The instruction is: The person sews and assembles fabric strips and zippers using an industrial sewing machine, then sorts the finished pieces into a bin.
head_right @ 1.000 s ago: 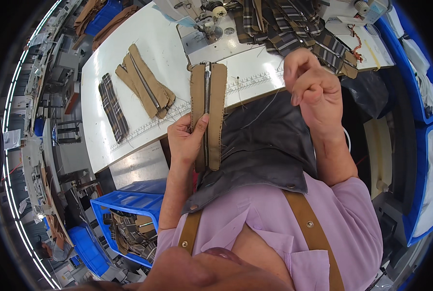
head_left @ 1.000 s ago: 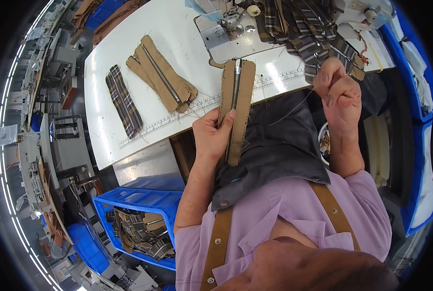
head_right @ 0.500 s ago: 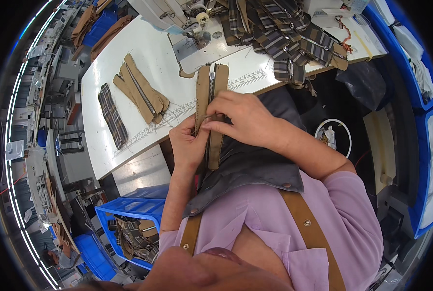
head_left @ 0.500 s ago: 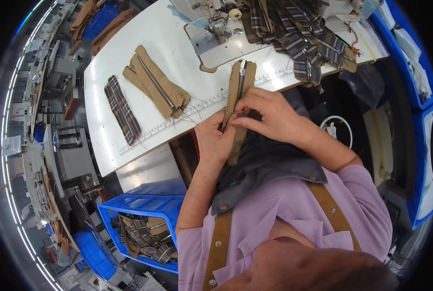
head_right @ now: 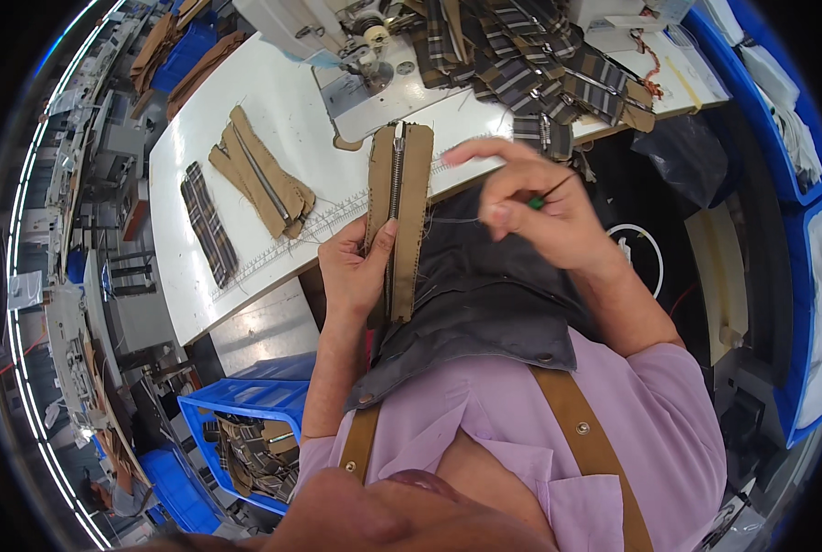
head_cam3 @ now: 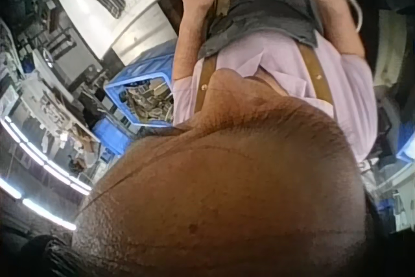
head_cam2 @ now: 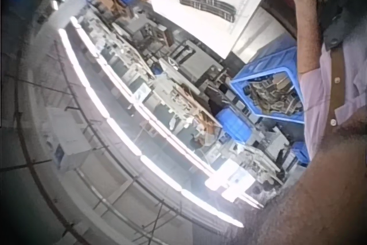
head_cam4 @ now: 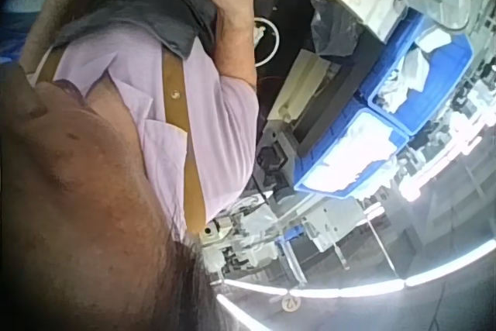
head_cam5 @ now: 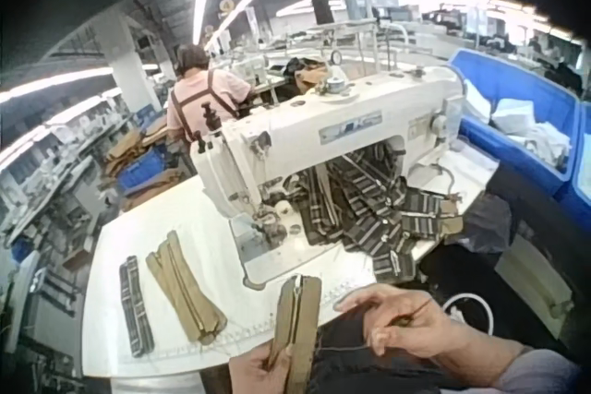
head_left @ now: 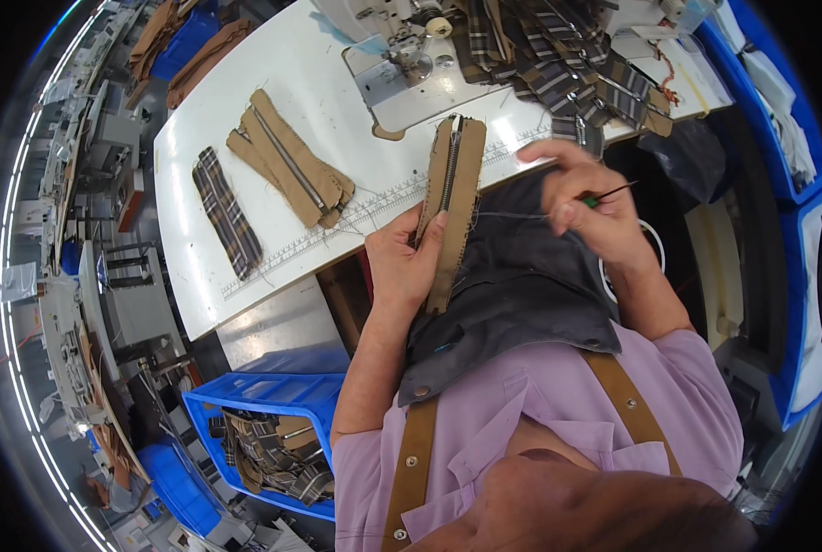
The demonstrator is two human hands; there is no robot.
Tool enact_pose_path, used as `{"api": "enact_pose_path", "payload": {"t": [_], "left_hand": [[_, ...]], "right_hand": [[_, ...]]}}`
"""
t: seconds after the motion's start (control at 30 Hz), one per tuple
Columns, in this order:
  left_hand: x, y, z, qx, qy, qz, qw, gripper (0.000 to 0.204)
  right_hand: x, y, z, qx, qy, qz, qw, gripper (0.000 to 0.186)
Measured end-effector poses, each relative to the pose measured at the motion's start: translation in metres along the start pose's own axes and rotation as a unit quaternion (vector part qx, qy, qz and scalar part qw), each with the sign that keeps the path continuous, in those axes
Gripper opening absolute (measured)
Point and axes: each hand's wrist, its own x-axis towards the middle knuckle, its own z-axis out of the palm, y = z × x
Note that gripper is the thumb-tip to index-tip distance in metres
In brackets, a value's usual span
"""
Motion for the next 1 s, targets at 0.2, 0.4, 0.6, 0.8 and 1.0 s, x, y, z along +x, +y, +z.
{"api": "enact_pose_path", "payload": {"t": [0.2, 0.4, 0.6, 0.8, 1.0], "left_hand": [[-0.001, 0.008, -0.004, 0.038, 0.038, 0.070, 0.996, 0.028], [0.002, 0.008, -0.025, -0.014, 0.186, 0.126, 0.974, 0.026], [0.010, 0.008, -0.019, -0.225, 0.106, 0.032, 0.968, 0.021], [0.010, 0.016, 0.000, -0.121, 0.086, 0.081, 0.986, 0.025], [-0.003, 0.033, 0.015, 0.036, -0.005, 0.067, 0.997, 0.038]], "right_hand": [[-0.012, 0.012, 0.019, 0.113, -0.105, 0.208, 0.966, 0.020], [-0.105, 0.075, -0.065, -0.275, -0.004, 0.250, 0.928, 0.015], [-0.140, 0.041, -0.117, -0.633, 0.112, 0.235, 0.729, 0.026], [-0.057, -0.004, -0.033, -0.344, 0.039, 0.203, 0.916, 0.023], [0.005, 0.021, 0.041, -0.305, -0.041, -0.007, 0.951, 0.051]]}}
